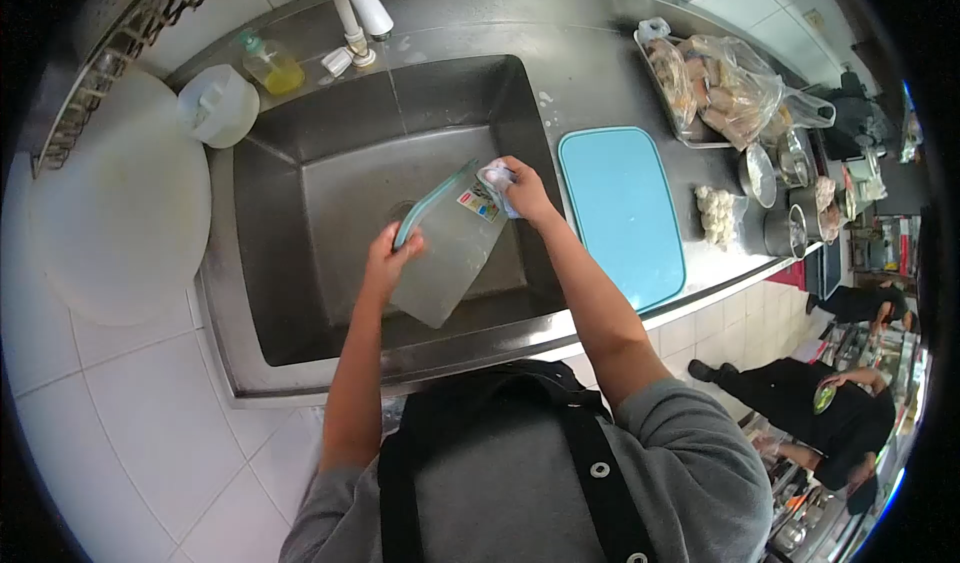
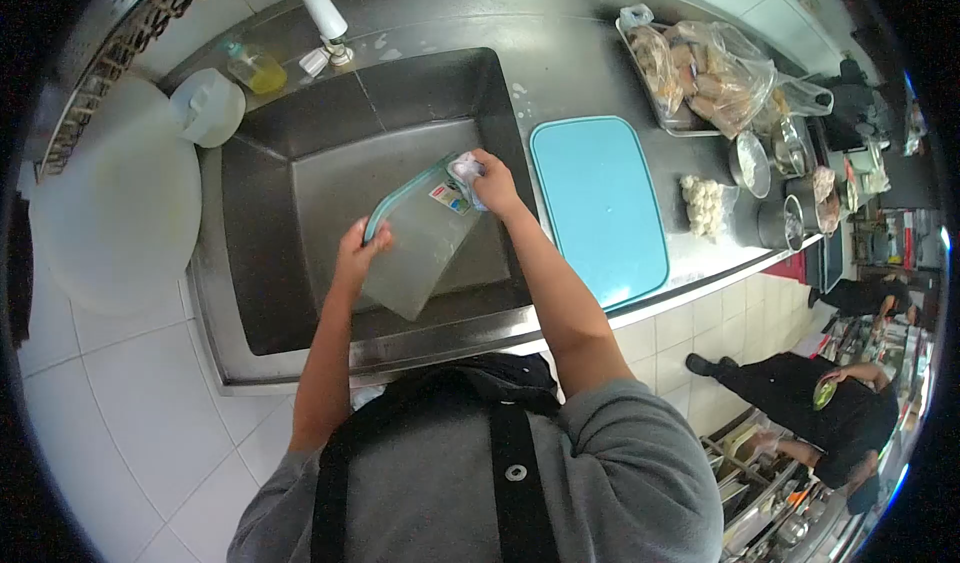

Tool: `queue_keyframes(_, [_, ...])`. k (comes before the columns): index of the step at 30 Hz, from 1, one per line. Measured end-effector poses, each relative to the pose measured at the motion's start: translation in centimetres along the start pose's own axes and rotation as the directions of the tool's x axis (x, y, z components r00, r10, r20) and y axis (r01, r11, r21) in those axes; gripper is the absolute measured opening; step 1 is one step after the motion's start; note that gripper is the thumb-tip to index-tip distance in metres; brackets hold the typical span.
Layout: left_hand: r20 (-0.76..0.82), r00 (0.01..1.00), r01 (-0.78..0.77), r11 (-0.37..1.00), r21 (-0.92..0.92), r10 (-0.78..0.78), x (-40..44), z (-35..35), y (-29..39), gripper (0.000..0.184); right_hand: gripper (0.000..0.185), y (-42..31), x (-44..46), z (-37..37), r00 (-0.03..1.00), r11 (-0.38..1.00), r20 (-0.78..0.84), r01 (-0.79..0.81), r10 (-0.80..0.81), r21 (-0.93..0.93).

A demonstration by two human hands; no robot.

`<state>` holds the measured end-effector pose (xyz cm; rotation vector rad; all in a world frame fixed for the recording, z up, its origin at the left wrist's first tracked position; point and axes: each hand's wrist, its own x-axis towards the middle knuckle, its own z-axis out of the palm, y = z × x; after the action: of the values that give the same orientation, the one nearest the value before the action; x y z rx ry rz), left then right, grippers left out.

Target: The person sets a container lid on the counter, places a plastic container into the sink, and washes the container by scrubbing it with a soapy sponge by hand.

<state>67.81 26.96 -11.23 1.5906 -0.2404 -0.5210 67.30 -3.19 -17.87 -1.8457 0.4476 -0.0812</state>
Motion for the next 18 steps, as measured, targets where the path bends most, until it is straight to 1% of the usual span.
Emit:
queue_keyframes(1, [-0.032, 0.999, -0.038, 0.999, -0.006, 0.038, -0.6, -0.4, -1.8, 0.026, 0.026, 2.7, 0.7, 1.0, 0.999, 0.999, -0.032, 0.034, -0.034, -0.002])
queue_keyframes(2, [-0.114, 0.993, 0.023, 0.996, 0.09, -0.012, -0.9, -0.4, -3.6, 0.029, 0.029, 3.8, 0.6, 2.2, 0.999, 0.999, 0.01, 0.038, -0.038, 0.035])
queue_keyframes(3, [-0.2, 0.978, 0.091, 0.98, 0.179, -0.055, -1.2, 0.0, -5.5, 0.031, 0.028, 2.3, -0.7, 3.1, 0.995, 0.981, -0.02, 0.095, -0.1, -0.171])
queue_keyframes(4, [-0.286, 0.954, 0.164, 0.952, 0.26, -0.086, -1.5, 0.3, -6.4, 0.034, 0.027, -1.1, -3.1, 4.1, 0.986, 0.918, -0.037, 0.139, -0.164, -0.372])
queue_keyframes(5, [-0.351, 0.933, 0.194, 0.936, 0.294, -0.083, -1.7, 1.0, -5.8, 0.037, 0.026, -3.4, -5.3, 5.6, 0.973, 0.813, -0.041, 0.167, -0.228, -0.558])
queue_keyframes(7, [-0.468, 0.882, 0.25, 0.901, 0.355, -0.06, -1.5, 2.2, -3.7, 0.043, 0.031, -4.0, -9.0, 9.8, 0.908, 0.773, 0.036, 0.377, -0.418, -0.51])
queue_keyframes(10, [-0.523, 0.852, 0.158, 0.942, 0.295, 0.021, -0.8, 1.8, -4.8, 0.048, 0.027, -7.8, -12.6, 11.2, 0.915, 0.869, -0.013, 0.377, -0.402, -0.32])
queue_keyframes(13, [-0.549, 0.833, 0.167, 0.914, 0.37, 0.07, -1.6, 0.8, -6.3, 0.056, 0.027, 0.2, -7.1, 11.1, 0.94, 0.84, 0.024, 0.316, -0.341, -0.44])
queue_keyframes(15, [-0.466, 0.883, 0.17, 0.886, 0.431, 0.057, -1.8, -0.7, -6.7, 0.052, 0.03, 1.1, -3.1, 7.0, 0.978, 0.804, -0.105, 0.084, -0.179, -0.588])
queue_keyframes(16, [-0.427, 0.903, 0.17, 0.873, 0.458, 0.048, -1.9, -1.1, -6.9, 0.05, 0.034, 2.7, -1.0, 5.5, 0.962, 0.826, -0.233, -0.013, -0.144, -0.563])
queue_keyframes(17, [-0.442, 0.896, 0.19, 0.857, 0.478, 0.048, -2.0, -1.2, -7.3, 0.051, 0.038, 4.0, 0.1, 5.0, 0.93, 0.842, -0.354, -0.106, -0.105, -0.528])
queue_keyframes(18, [-0.456, 0.889, 0.21, 0.842, 0.498, 0.048, -1.9, -1.2, -7.7, 0.051, 0.039, 3.7, -0.7, 6.0, 0.954, 0.829, -0.274, -0.052, -0.125, -0.557])
